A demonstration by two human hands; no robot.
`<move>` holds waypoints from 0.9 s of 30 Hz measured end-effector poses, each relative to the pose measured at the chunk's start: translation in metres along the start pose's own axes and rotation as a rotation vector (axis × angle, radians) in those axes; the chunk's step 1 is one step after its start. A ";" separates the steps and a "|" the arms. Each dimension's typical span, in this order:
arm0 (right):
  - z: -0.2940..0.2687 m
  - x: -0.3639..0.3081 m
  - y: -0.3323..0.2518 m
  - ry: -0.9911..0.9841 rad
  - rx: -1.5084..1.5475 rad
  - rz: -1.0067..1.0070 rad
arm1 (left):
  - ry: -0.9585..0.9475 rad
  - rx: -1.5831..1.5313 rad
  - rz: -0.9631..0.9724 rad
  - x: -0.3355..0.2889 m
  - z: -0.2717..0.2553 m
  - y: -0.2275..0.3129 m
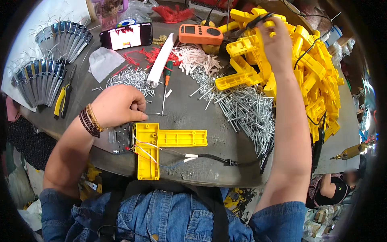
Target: Soldering wires and assembling yellow plastic housings for electrical components.
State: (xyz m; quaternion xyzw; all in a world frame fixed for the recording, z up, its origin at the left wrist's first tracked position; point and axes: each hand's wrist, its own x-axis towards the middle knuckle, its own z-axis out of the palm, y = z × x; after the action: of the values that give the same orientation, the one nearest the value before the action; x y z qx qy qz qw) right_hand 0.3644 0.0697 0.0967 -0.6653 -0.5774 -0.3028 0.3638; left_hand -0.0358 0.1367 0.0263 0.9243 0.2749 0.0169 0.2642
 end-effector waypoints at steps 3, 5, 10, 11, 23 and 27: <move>-0.029 -0.016 -0.066 0.217 0.793 0.261 | 0.007 0.137 0.089 -0.002 0.007 -0.012; -0.050 -0.041 -0.082 0.284 1.058 0.332 | 0.106 0.107 0.189 -0.008 0.009 -0.016; -0.057 -0.099 -0.125 -0.013 1.588 0.727 | 0.339 -0.152 0.366 -0.045 0.004 -0.001; -0.051 -0.107 -0.130 -0.122 1.642 0.814 | 0.357 -0.198 0.392 -0.052 0.007 0.002; -0.028 -0.131 -0.143 -0.247 1.499 1.049 | 0.429 -0.223 0.333 -0.069 0.024 0.018; -0.029 -0.129 -0.148 -0.239 1.495 1.046 | 0.423 -0.226 0.340 -0.070 0.025 0.015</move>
State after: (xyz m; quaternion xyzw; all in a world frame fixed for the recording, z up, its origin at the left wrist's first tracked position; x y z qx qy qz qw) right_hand 0.1993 -0.0148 0.0260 -0.4603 -0.2822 0.4232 0.7276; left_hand -0.0832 0.0779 0.0206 0.8979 0.1614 0.2835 0.2956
